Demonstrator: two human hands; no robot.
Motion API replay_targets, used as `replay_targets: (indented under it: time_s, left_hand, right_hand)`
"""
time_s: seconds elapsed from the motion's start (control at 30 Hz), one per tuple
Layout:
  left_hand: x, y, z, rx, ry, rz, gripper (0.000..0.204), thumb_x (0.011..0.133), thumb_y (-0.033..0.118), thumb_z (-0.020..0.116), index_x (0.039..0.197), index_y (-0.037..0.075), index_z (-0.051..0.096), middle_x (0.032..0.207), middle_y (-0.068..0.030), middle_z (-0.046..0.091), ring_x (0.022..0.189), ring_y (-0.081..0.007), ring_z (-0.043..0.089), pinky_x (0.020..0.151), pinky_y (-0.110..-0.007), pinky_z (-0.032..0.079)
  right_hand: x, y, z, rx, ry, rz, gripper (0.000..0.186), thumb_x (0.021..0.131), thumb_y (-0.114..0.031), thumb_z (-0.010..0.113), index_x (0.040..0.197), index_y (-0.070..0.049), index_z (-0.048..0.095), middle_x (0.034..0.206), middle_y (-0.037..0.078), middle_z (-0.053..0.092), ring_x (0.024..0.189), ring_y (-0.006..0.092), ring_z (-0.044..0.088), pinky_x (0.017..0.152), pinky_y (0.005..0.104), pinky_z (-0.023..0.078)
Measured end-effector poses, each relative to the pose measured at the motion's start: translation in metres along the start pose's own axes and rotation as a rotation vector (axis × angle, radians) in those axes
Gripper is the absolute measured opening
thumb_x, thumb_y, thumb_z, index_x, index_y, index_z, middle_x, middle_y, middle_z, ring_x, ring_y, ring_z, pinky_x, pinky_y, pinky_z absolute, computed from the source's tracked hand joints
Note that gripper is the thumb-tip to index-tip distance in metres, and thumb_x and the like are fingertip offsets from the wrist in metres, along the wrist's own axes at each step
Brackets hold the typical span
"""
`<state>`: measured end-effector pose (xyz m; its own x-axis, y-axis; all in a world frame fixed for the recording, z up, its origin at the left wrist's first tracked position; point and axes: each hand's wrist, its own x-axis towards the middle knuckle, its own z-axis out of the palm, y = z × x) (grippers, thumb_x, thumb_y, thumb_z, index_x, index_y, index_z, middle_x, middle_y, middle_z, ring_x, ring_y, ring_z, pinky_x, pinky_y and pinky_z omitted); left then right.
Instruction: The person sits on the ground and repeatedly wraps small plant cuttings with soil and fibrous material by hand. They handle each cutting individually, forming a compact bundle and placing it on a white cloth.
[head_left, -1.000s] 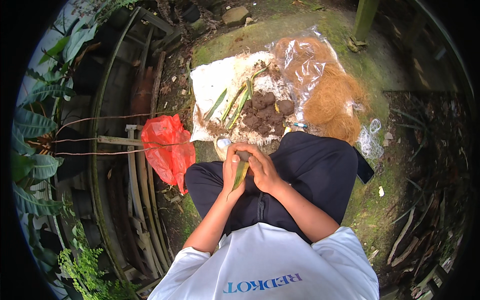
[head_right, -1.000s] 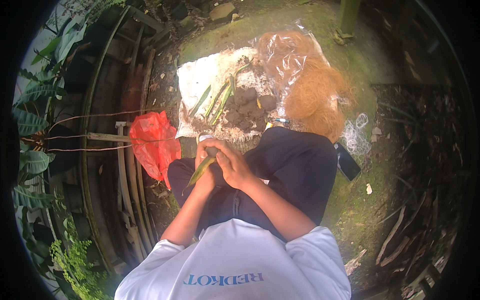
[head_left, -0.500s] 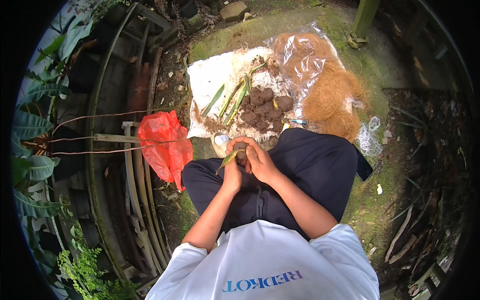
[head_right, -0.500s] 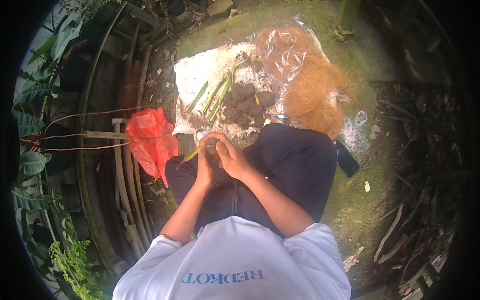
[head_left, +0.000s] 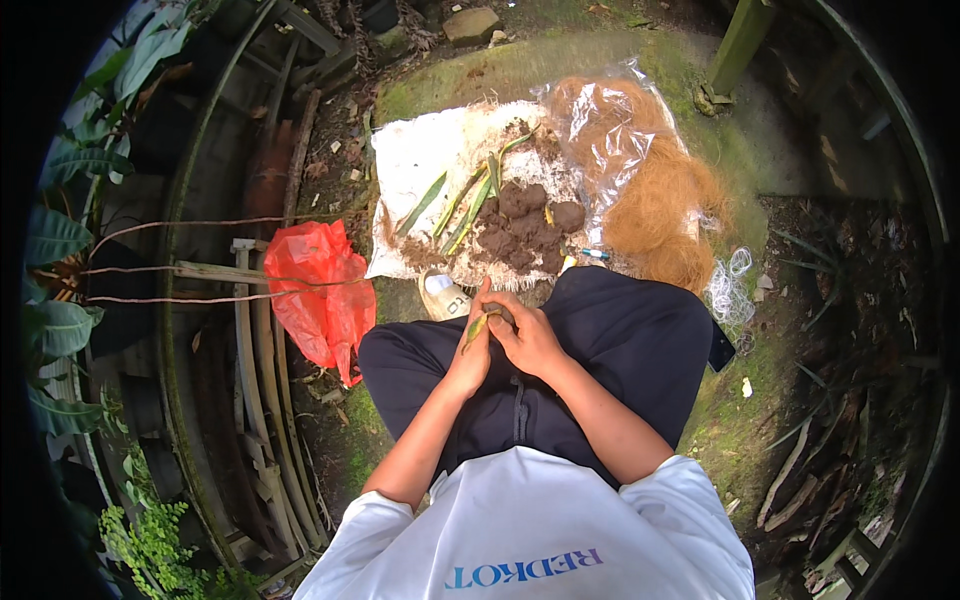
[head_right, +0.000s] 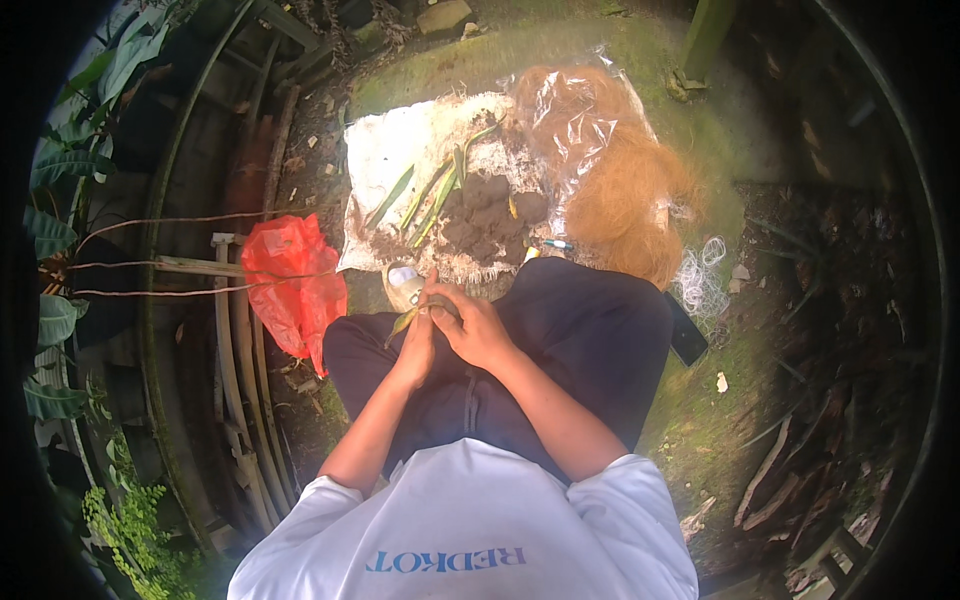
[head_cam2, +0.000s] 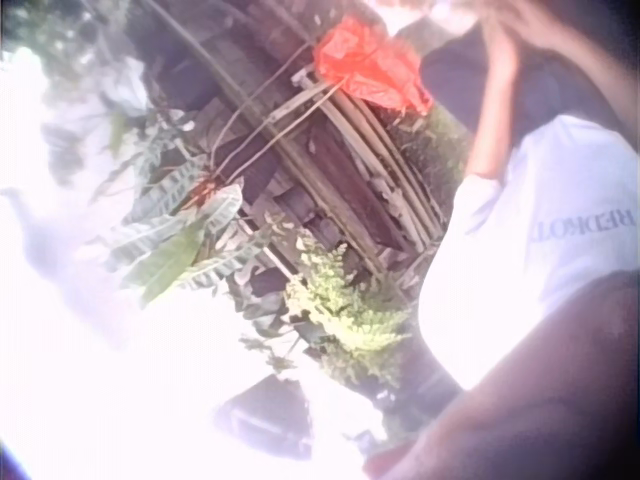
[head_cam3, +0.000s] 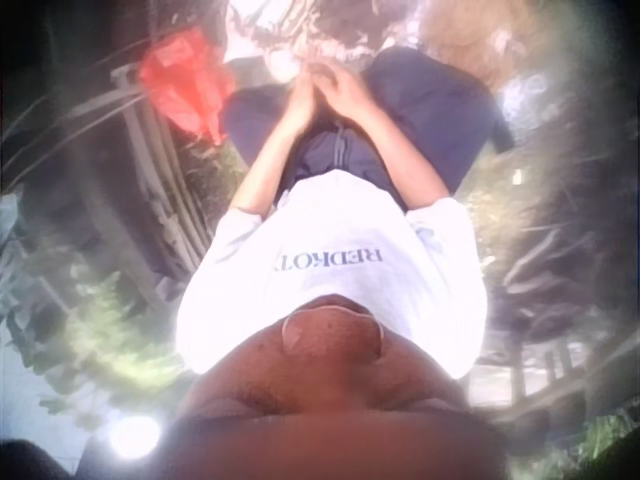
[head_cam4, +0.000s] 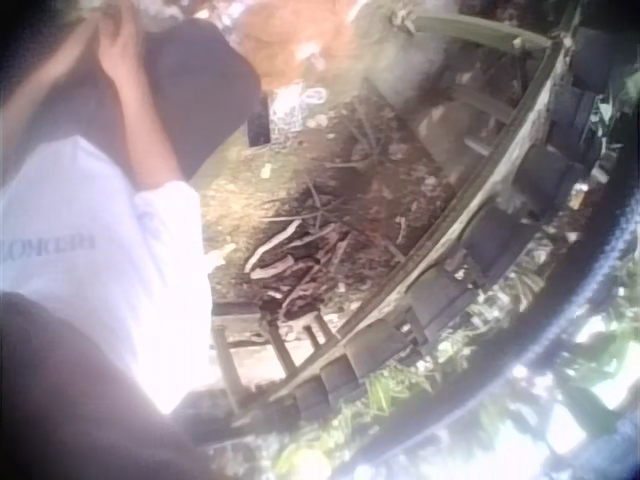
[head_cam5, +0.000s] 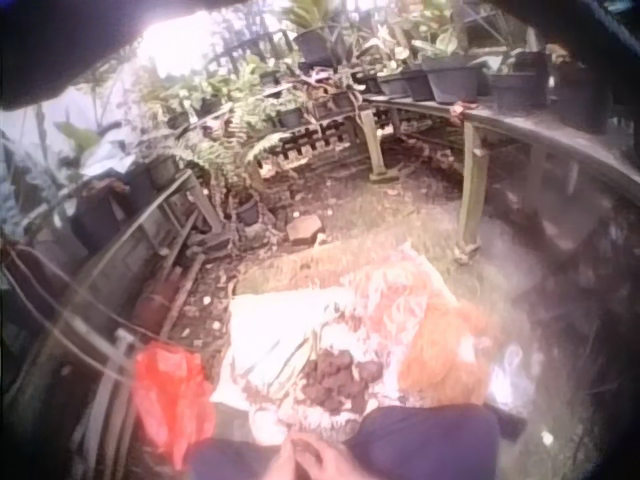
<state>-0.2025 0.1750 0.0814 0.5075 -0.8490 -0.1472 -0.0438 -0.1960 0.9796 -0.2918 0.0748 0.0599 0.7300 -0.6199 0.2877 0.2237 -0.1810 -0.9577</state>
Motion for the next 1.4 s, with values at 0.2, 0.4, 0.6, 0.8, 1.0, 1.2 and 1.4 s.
replay_targets:
  time_s: [0.2,0.4,0.6,0.8,1.0,1.2,1.4]
  left_hand:
    - [0.004,0.023,-0.018,0.039,0.057,0.072,0.075,0.104,0.058,0.029,0.157,0.005,0.023,0.147,-0.0159,0.047,0.131,-0.0262,0.05,0.11,-0.038,0.037]
    - [0.011,0.02,-0.033,0.613,-0.03,0.423,0.063,0.093,0.04,0.061,0.145,0.007,0.048,0.141,-0.0204,0.053,0.126,-0.0409,0.053,0.107,-0.047,0.039]
    - [0.001,0.02,-0.049,0.625,-0.052,0.386,0.057,0.088,0.036,0.07,0.135,0.007,0.056,0.128,-0.0169,0.063,0.119,-0.0359,0.059,0.103,-0.045,0.042]
    - [-0.005,0.007,-0.053,0.695,-0.033,0.437,0.052,0.079,0.036,0.079,0.12,0.008,0.062,0.121,-0.0134,0.065,0.113,-0.0341,0.06,0.097,-0.044,0.045]
    - [-0.011,-0.015,-0.034,0.698,0.084,0.45,0.053,0.078,0.031,0.08,0.122,0.008,0.06,0.121,-0.014,0.064,0.114,-0.0351,0.059,0.098,-0.045,0.043]
    - [-0.009,0.005,-0.038,0.665,0.038,0.389,0.054,0.08,0.03,0.079,0.125,0.007,0.059,0.125,-0.0138,0.063,0.116,-0.0362,0.059,0.098,-0.045,0.044]
    - [-0.014,0.03,-0.045,0.662,0.023,0.378,0.063,0.075,0.037,0.083,0.126,0.008,0.059,0.125,-0.0143,0.064,0.116,-0.036,0.059,0.099,-0.046,0.044]
  right_hand:
    - [0.002,-0.004,0.004,0.591,-0.092,0.617,0.055,0.103,-0.056,0.036,0.136,-0.014,0.047,0.071,0.003,0.054,0.054,0.0106,0.049,0.049,0.025,0.039]
    - [0.001,0.008,0.001,0.851,-0.166,0.775,0.063,0.1,-0.07,0.029,0.114,-0.012,0.049,0.071,-0.002,0.053,0.052,0.0062,0.044,0.044,0.0225,0.033]
    - [0.006,-0.007,-0.003,0.607,-0.207,0.818,0.053,0.102,-0.061,0.038,0.11,-0.01,0.052,0.073,-0.001,0.049,0.051,0.0053,0.038,0.043,0.023,0.03]
    - [-0.004,0.001,0.005,0.475,-0.196,0.872,0.054,0.104,-0.057,0.038,0.122,-0.008,0.053,0.085,-0.002,0.048,0.061,0.0036,0.038,0.049,0.0203,0.031]
    - [-0.009,0.0,0.007,0.387,-0.189,0.797,0.056,0.104,-0.059,0.034,0.116,-0.008,0.054,0.08,-0.003,0.047,0.059,0.0055,0.038,0.05,0.0223,0.032]
    - [-0.004,-0.002,-0.009,0.474,-0.319,0.85,0.059,0.103,-0.063,0.029,0.094,-0.009,0.05,0.068,-0.002,0.05,0.044,0.009,0.037,0.048,0.0237,0.035]
    - [-0.001,0.001,-0.012,0.534,-0.305,0.704,0.048,0.105,-0.052,0.039,0.103,-0.007,0.057,0.085,0.001,0.06,0.069,0.0103,0.058,0.056,0.0256,0.043]
